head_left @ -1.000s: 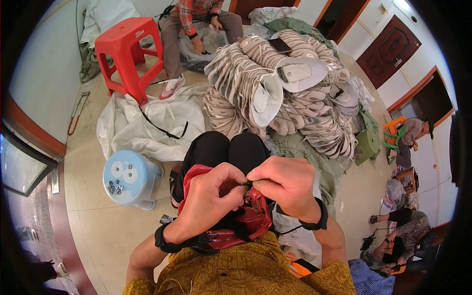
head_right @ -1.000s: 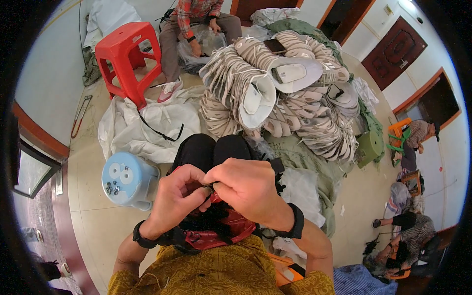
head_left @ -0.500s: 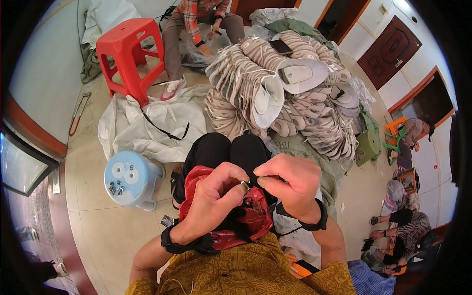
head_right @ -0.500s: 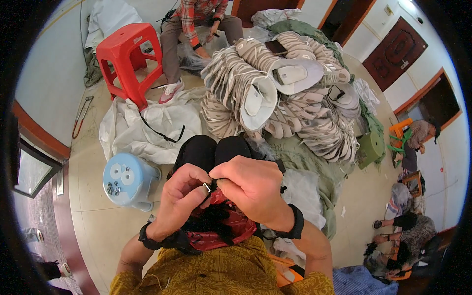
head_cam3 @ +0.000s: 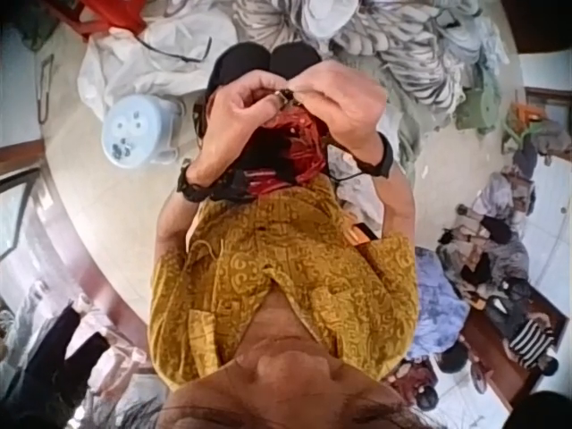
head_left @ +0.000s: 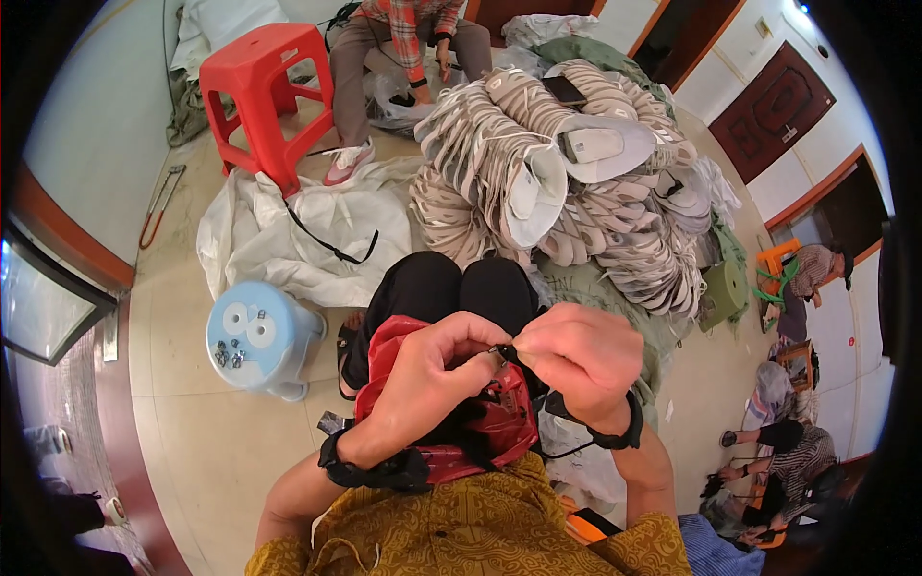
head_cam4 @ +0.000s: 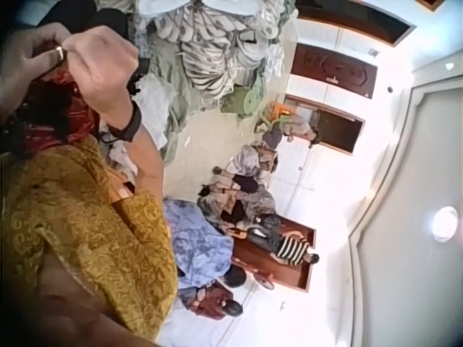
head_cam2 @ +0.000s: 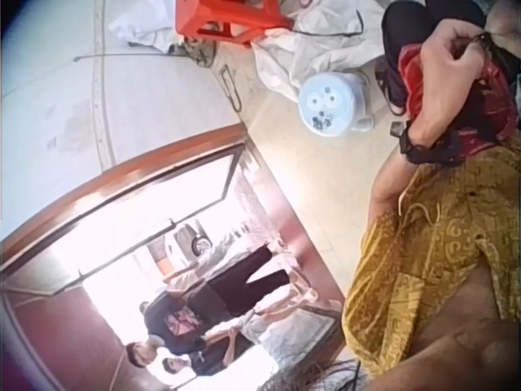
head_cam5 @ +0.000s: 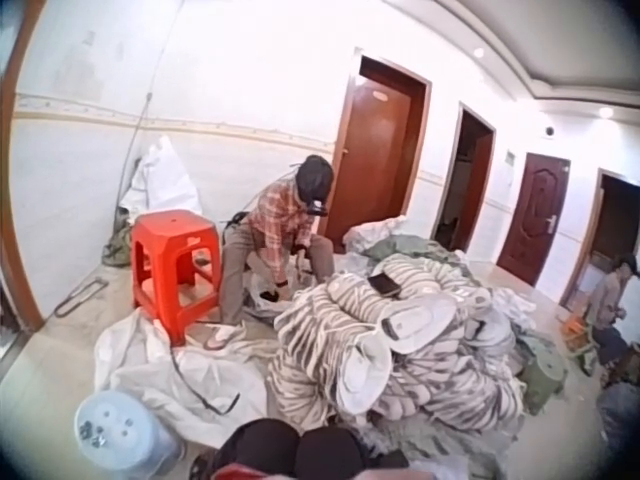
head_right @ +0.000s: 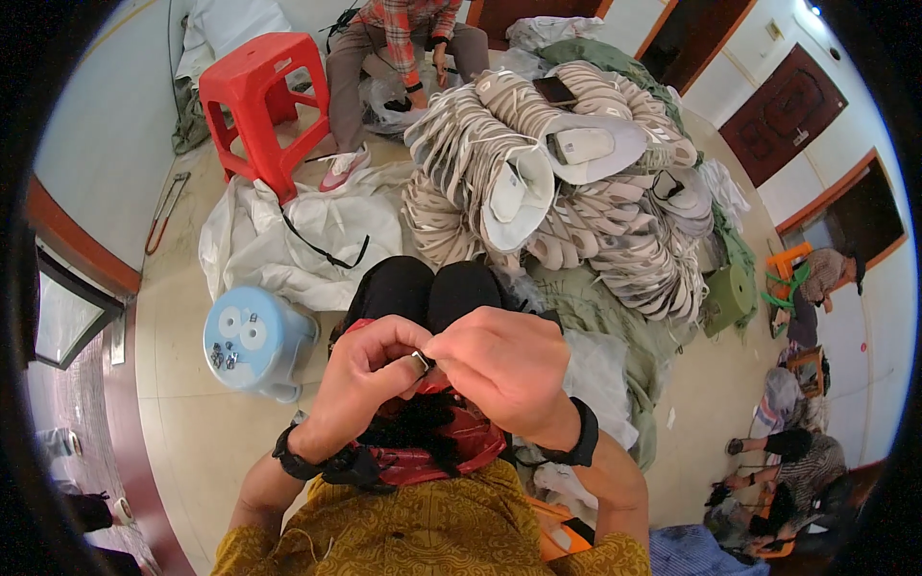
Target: Packaging black shoe components into a red bag while sitting on the workshop floor.
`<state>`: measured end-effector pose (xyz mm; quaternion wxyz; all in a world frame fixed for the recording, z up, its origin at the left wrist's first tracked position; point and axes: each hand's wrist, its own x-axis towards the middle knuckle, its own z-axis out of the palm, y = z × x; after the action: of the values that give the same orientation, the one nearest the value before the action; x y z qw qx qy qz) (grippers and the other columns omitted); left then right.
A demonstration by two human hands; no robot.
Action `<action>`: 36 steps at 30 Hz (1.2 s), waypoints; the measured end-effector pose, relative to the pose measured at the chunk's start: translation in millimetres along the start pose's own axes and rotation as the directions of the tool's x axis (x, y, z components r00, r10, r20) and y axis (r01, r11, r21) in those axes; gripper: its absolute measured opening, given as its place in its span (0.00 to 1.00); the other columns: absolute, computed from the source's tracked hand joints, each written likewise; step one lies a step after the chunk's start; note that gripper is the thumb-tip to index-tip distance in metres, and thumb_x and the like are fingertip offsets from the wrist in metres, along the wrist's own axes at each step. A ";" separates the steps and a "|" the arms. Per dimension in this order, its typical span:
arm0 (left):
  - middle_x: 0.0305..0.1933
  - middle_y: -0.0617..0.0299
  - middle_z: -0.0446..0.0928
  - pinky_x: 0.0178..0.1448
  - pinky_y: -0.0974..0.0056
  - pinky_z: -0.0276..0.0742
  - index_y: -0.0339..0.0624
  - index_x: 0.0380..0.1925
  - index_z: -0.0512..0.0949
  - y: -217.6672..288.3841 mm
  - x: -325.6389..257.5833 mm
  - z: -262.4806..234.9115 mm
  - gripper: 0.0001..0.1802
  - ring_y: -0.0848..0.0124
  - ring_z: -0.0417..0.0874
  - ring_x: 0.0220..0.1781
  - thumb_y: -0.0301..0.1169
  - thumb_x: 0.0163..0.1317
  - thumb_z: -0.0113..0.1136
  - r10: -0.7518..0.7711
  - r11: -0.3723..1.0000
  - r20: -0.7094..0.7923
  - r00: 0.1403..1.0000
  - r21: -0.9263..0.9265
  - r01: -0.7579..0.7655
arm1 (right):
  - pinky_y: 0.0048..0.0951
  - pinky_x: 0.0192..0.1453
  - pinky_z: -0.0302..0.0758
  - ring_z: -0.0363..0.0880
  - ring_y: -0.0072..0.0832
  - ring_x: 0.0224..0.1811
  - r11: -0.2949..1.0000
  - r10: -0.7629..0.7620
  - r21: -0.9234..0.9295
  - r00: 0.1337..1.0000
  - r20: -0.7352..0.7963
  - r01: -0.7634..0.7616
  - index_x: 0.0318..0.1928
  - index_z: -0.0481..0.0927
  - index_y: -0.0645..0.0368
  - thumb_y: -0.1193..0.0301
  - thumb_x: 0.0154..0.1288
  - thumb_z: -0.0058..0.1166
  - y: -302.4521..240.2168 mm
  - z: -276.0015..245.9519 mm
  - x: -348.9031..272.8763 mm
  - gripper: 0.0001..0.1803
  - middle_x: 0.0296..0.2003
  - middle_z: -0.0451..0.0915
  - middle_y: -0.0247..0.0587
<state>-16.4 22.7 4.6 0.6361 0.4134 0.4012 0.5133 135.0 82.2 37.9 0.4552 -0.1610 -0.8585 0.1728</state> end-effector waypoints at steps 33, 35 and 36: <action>0.32 0.64 0.74 0.39 0.76 0.71 0.33 0.34 0.68 -21.7 -0.6 0.1 0.09 0.81 0.75 0.36 0.17 0.51 0.52 0.260 0.959 -0.027 0.965 0.125 -0.255 | 0.21 0.20 0.68 0.73 0.24 0.18 0.936 0.343 0.016 0.924 0.167 -0.350 0.24 0.76 0.61 0.82 0.38 0.53 -0.4 -1.0 1.7 0.08 0.19 0.74 0.35; 0.32 0.64 0.74 0.39 0.76 0.71 0.34 0.33 0.68 -20.7 -1.0 -0.5 0.09 0.81 0.75 0.36 0.17 0.51 0.52 0.243 0.965 -0.028 0.970 0.108 -0.239 | 0.21 0.20 0.68 0.73 0.24 0.18 0.938 0.340 0.009 0.925 0.168 -0.346 0.24 0.76 0.61 0.82 0.38 0.53 -0.7 -1.3 2.5 0.08 0.19 0.74 0.35; 0.32 0.64 0.74 0.40 0.76 0.71 0.34 0.33 0.68 -20.3 -1.3 -0.7 0.09 0.81 0.75 0.36 0.17 0.51 0.52 0.224 0.971 -0.030 0.974 0.091 -0.220 | 0.21 0.21 0.68 0.74 0.24 0.18 0.935 0.346 0.009 0.921 0.179 -0.354 0.25 0.76 0.61 0.82 0.38 0.53 -1.1 -1.4 2.8 0.08 0.19 0.74 0.35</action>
<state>-10.7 18.9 -14.6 0.5480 0.4726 0.3869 0.5714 134.5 82.7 41.1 0.3434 -0.2867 -0.8487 0.2823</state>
